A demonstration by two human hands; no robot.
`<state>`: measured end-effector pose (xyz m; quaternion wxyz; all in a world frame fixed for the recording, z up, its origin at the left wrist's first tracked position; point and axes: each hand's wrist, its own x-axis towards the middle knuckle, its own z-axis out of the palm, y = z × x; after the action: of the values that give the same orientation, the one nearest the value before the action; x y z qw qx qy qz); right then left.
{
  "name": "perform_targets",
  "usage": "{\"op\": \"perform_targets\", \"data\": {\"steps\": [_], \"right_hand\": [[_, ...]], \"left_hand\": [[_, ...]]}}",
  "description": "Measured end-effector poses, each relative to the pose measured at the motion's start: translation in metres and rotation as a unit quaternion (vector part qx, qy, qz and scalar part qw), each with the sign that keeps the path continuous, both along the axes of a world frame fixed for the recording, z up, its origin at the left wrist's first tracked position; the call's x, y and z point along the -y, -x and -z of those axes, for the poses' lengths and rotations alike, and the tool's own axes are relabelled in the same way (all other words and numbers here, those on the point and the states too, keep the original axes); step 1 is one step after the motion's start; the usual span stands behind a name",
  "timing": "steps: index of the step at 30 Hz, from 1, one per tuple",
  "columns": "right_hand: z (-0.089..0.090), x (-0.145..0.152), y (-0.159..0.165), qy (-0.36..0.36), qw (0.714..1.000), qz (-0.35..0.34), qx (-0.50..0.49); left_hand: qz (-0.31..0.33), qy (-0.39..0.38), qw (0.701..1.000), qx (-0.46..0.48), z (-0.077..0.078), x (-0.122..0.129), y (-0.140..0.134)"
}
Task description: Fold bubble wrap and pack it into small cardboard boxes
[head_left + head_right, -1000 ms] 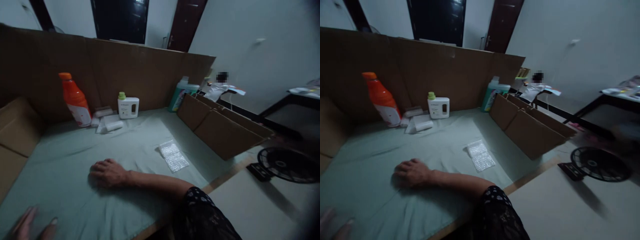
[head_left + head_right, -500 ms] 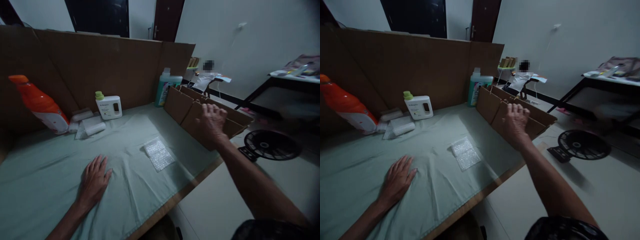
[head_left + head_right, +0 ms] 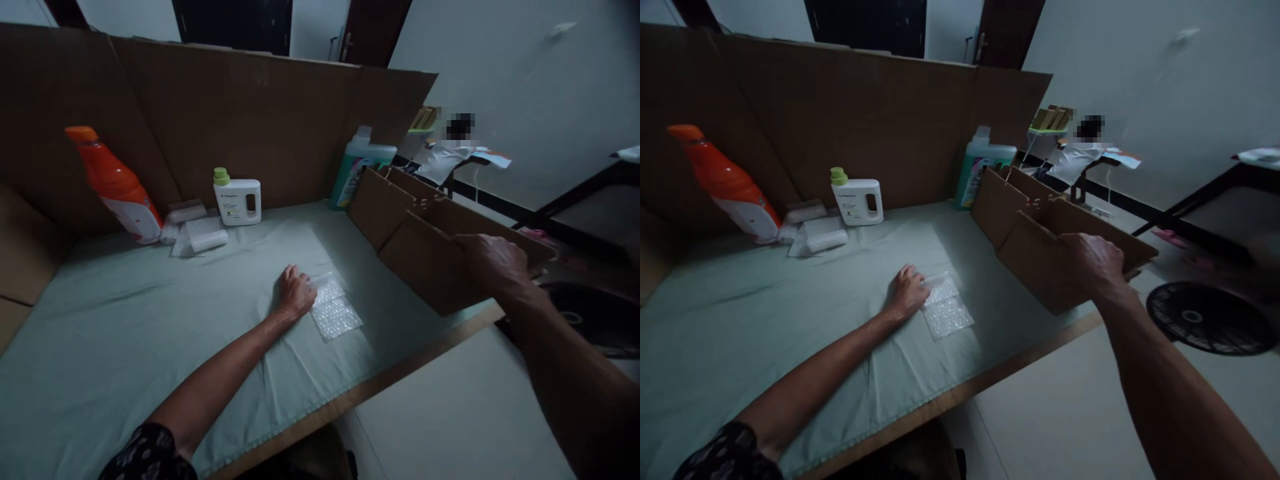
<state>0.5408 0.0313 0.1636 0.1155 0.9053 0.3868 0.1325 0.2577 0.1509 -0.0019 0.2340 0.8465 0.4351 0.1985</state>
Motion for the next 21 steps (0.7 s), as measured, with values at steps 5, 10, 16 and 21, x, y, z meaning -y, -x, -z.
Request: {"op": "perform_targets", "data": {"steps": [5, 10, 16, 21], "right_hand": [[0.016, 0.017, 0.013, -0.087, 0.992, -0.094, -0.011], [0.026, 0.006, 0.074, -0.176, 0.917, -0.358, -0.022], [0.021, -0.044, 0.197, -0.150, 0.781, -0.598, -0.099], [0.018, -0.066, 0.258, -0.175, 0.708, -0.669, -0.142]], "left_hand": [[0.006, 0.011, 0.999, 0.049, -0.004, 0.001, 0.050], [-0.049, 0.035, 0.995, 0.085, -0.017, 0.007, 0.170], [-0.150, 0.187, 0.951, 0.196, -0.025, 0.044, 0.256], [-0.140, 0.152, 0.956, 0.206, -0.015, 0.050, 0.266]]}}
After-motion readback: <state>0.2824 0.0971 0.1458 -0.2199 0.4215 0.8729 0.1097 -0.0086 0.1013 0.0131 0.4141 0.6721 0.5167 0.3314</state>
